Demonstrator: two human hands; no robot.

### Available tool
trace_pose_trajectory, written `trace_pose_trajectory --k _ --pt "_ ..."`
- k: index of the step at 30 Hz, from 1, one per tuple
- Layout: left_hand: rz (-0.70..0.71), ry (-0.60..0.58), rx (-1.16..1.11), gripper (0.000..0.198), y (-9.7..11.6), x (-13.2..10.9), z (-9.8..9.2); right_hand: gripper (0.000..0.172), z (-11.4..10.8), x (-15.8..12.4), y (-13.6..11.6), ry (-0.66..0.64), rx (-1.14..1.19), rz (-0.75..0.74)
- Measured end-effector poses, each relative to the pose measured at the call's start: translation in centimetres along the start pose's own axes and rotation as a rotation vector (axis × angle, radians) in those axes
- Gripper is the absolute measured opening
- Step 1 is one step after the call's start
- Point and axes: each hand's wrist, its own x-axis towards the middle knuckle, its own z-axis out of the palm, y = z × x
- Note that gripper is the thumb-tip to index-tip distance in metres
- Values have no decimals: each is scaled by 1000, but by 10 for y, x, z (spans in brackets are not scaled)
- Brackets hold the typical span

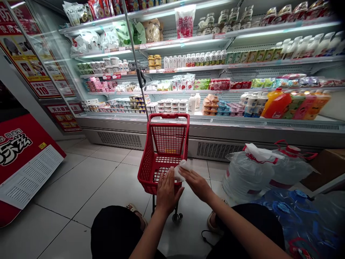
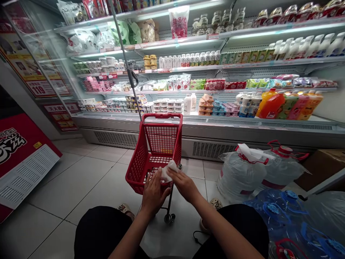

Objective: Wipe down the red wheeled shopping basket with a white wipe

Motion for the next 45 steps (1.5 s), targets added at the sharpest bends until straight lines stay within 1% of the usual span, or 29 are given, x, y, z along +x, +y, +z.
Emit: trace_pose_trajectory --k 2,4,7,10,12,14,17,22,28,35,40,45 --pt "4 -2 -3 90 0 -2 0 64 -1 -12 -13 -23 4 -61" --pt "13 -6 -6 88 -1 -3 1 63 -5 -15 -12 -39 12 -119" --pt "23 -10 -10 88 -2 -4 3 61 -11 -1 12 -39 18 -140" --pt "33 -20 -8 87 -3 -3 4 58 -14 25 44 -28 -8 -52" --pt "36 -24 1 87 -3 -3 3 58 -12 42 62 -32 -46 13" --pt "36 -30 9 87 -4 -3 2 57 -10 56 73 -34 -79 52" --pt "54 -48 1 85 -10 -2 -2 54 -7 66 80 -26 -97 68" --pt "59 -76 -9 79 -24 -3 -9 43 -2 66 75 -29 -108 30" --pt "29 -61 -2 83 -39 -14 -19 41 8 68 56 -22 -107 -15" --pt "-11 -57 13 84 -53 -25 -27 30 12 73 34 -13 -81 -37" --pt "-22 -49 7 86 -60 -24 -28 33 13 70 33 -12 -68 -45" --pt "-45 -76 15 85 -64 -15 -25 41 12 61 33 27 -86 -18"
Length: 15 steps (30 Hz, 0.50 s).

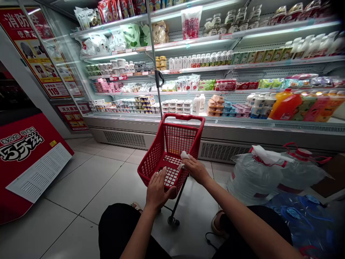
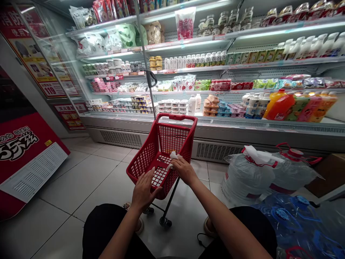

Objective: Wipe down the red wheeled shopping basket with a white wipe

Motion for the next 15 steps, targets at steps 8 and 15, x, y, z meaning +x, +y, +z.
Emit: trace_pose_trajectory --k 8,15 --pt "-60 7 36 80 -7 16 4 67 1 -18 -47 -29 -22 -101" --pt "-24 -43 16 75 -29 17 -4 74 -25 -28 11 -34 -55 -71"
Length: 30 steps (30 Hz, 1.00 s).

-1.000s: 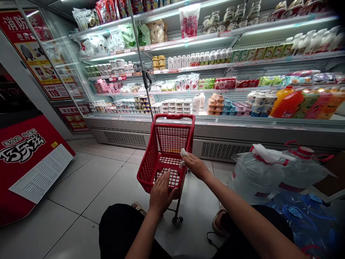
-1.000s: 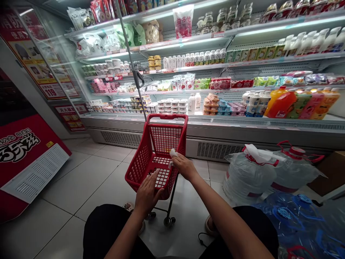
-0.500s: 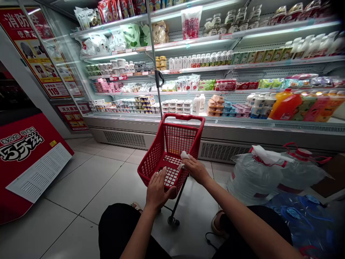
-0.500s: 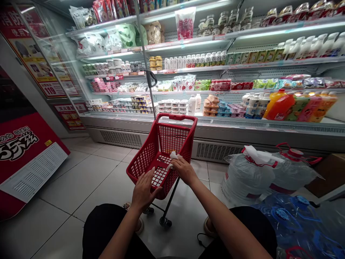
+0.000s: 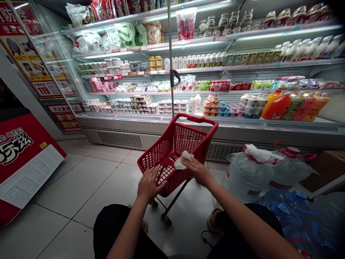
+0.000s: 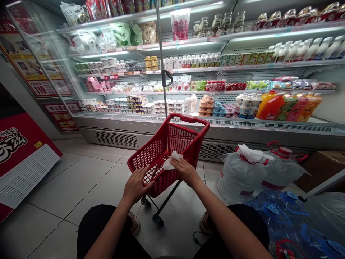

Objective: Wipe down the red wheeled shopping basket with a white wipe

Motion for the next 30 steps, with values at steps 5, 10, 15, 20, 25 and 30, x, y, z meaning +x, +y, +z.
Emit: trace_pose_trajectory --k 5,10,15,20,25,30 --pt "-7 -6 37 60 5 1 3 73 -5 -8 15 21 -61 100" --pt "-7 23 -22 64 52 4 23 78 16 1 -47 30 -40 95" --pt "-98 110 50 72 69 1 20 79 13 7 -56 -20 -7 -6" --pt "-62 75 49 72 50 -3 5 73 -16 -7 9 32 -62 105" --pt "-88 123 28 59 54 1 7 64 -9 -6 9 93 -110 262" --pt "-88 139 13 55 60 2 8 68 26 16 -64 51 -67 134"
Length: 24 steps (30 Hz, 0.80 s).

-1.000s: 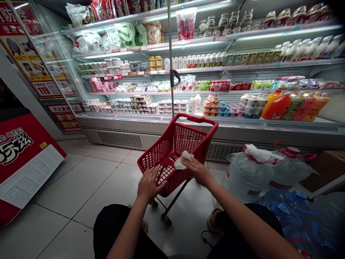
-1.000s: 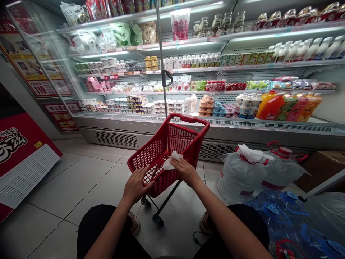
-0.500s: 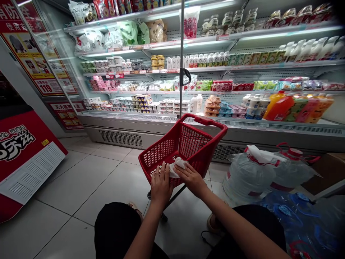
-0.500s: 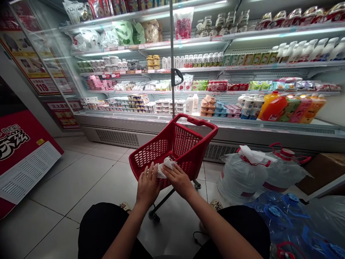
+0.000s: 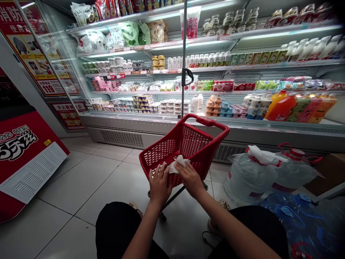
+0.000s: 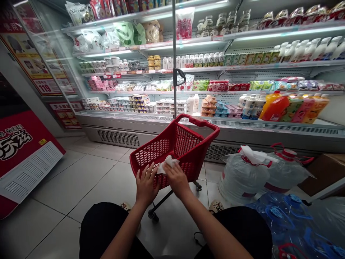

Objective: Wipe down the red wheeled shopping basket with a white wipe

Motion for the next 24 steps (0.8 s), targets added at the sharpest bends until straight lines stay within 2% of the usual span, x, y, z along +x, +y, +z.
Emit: trace_pose_trajectory --k 2,4,6,9,12,14,16,21,24 --pt "12 -4 -2 55 -3 -1 -2 69 2 3 -13 -6 1 -63" --pt "20 -11 -5 53 -8 -1 -4 67 -4 3 -4 -10 -10 -111" --pt "19 -14 -13 52 -11 0 -6 63 -17 1 22 -18 -32 -118" --pt "6 -4 -28 49 -13 0 -5 56 -35 -3 68 4 -110 5" --pt "-10 6 -46 46 -10 1 -3 54 -41 -8 87 38 -175 112" --pt "-16 10 -55 45 -7 1 -2 54 -35 -8 76 60 -175 148" --pt "-18 12 -57 44 -6 1 -2 56 -24 -7 51 64 -150 141" --pt "-12 -4 -53 42 -10 0 -2 64 -6 -1 -17 3 -50 -9" --pt "-5 -10 -53 45 -17 -1 -3 65 -8 3 -24 -14 -22 -86"
